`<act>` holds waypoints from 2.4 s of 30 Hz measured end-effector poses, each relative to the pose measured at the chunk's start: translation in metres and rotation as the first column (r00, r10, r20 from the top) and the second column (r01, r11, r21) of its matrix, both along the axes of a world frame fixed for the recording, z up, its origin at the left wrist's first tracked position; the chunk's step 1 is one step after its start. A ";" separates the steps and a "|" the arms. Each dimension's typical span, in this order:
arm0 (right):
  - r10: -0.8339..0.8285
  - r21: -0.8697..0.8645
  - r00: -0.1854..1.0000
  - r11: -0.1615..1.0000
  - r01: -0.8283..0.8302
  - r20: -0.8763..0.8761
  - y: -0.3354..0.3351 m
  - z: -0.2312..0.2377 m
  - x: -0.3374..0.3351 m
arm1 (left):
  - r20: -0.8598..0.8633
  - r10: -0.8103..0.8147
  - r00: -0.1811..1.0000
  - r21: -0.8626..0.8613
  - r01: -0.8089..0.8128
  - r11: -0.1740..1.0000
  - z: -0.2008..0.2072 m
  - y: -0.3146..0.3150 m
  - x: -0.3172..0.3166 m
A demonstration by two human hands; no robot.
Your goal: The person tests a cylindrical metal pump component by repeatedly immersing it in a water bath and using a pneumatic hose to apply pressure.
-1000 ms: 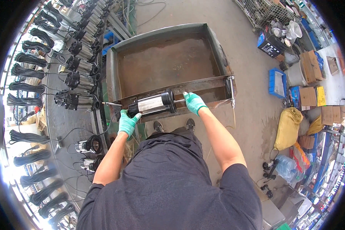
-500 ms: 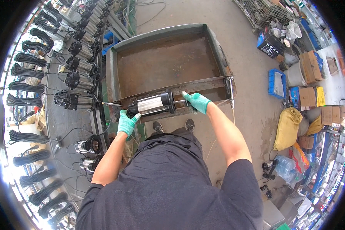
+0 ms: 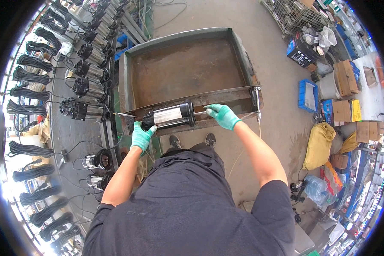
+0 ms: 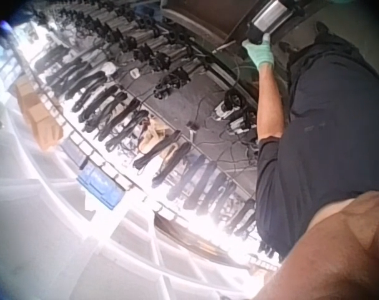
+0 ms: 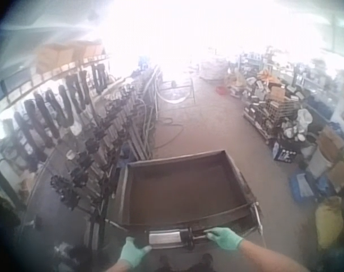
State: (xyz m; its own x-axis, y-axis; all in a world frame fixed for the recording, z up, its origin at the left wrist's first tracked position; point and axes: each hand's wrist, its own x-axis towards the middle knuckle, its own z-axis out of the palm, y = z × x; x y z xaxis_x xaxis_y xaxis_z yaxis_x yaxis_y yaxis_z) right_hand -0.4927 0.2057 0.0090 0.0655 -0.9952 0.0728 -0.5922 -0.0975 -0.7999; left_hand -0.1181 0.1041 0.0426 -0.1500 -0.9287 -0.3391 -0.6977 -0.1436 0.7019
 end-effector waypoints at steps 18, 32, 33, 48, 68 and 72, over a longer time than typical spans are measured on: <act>-0.066 0.262 0.996 0.964 0.046 0.067 0.000 0.008 0.008 | 0.015 0.004 1.000 0.001 -0.004 1.000 -0.007 -0.004 0.003; -0.021 -0.011 0.929 1.000 0.018 -0.371 0.007 0.014 0.002 | 0.014 0.029 0.999 0.017 -0.029 0.999 -0.025 -0.002 0.013; -0.009 -0.011 0.963 1.000 0.006 -0.268 0.006 0.010 0.000 | 0.012 0.041 0.999 0.023 -0.041 0.999 -0.023 -0.002 0.012; -0.655 -0.224 0.716 0.755 0.616 -0.241 0.037 0.018 -0.044 | -0.045 0.049 0.998 0.010 -0.048 0.999 -0.001 0.001 0.002; -0.752 0.534 0.576 0.645 0.547 0.319 -0.002 0.047 -0.042 | -0.011 0.036 0.999 0.006 -0.035 0.999 -0.012 -0.005 0.006; -0.790 0.745 0.501 0.561 0.361 0.352 0.000 0.057 0.005 | 0.072 0.032 0.997 0.029 -0.034 0.999 0.003 -0.006 0.001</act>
State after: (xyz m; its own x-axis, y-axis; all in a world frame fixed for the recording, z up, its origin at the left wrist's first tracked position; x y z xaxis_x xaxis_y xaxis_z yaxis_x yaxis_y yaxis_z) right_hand -0.4880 0.2061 0.0659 -0.3833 -0.6279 -0.6773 0.2973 0.6104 -0.7342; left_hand -0.1169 0.0983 0.0451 -0.0936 -0.9218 -0.3761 -0.7404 -0.1881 0.6453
